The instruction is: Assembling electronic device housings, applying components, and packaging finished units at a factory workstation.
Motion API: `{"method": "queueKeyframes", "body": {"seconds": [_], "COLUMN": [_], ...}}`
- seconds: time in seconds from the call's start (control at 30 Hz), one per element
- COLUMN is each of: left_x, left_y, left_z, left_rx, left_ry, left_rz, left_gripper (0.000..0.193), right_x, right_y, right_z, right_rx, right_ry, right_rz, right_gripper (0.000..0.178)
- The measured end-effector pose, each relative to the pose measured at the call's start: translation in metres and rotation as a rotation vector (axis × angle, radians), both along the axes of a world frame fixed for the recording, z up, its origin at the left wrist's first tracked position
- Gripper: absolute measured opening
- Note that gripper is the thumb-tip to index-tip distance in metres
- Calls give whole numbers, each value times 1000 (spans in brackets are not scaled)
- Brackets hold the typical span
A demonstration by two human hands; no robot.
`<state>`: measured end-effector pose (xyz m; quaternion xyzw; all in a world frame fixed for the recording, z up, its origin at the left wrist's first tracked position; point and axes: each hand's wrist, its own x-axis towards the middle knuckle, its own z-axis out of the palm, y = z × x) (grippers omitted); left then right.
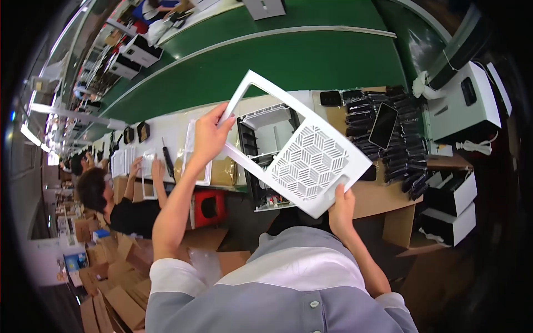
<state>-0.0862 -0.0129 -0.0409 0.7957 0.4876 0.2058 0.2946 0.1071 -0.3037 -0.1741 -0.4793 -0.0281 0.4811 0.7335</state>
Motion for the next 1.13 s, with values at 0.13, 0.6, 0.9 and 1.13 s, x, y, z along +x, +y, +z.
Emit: {"method": "queueKeyframes", "body": {"seconds": [0.13, 0.6, 0.9, 1.13], "left_x": [-14, 8, 5, 58], "left_y": [58, 115, 114, 114], "left_z": [-88, -191, -196, -205], "left_rx": [188, 202, 317, 200], "left_ry": [-48, -50, 262, 563], "left_rz": [-124, -434, -566, -536], "left_gripper": [28, 21, 38, 57], "right_x": [-26, -157, -161, -148], "right_y": [-28, 21, 17, 29], "right_z": [-25, -37, -36, 1], "right_rx": [-322, -607, -641, -705], "right_ry": [-656, -195, -241, -988], "right_rz": [536, 359, 242, 234], "right_gripper": [42, 49, 45, 31]}}
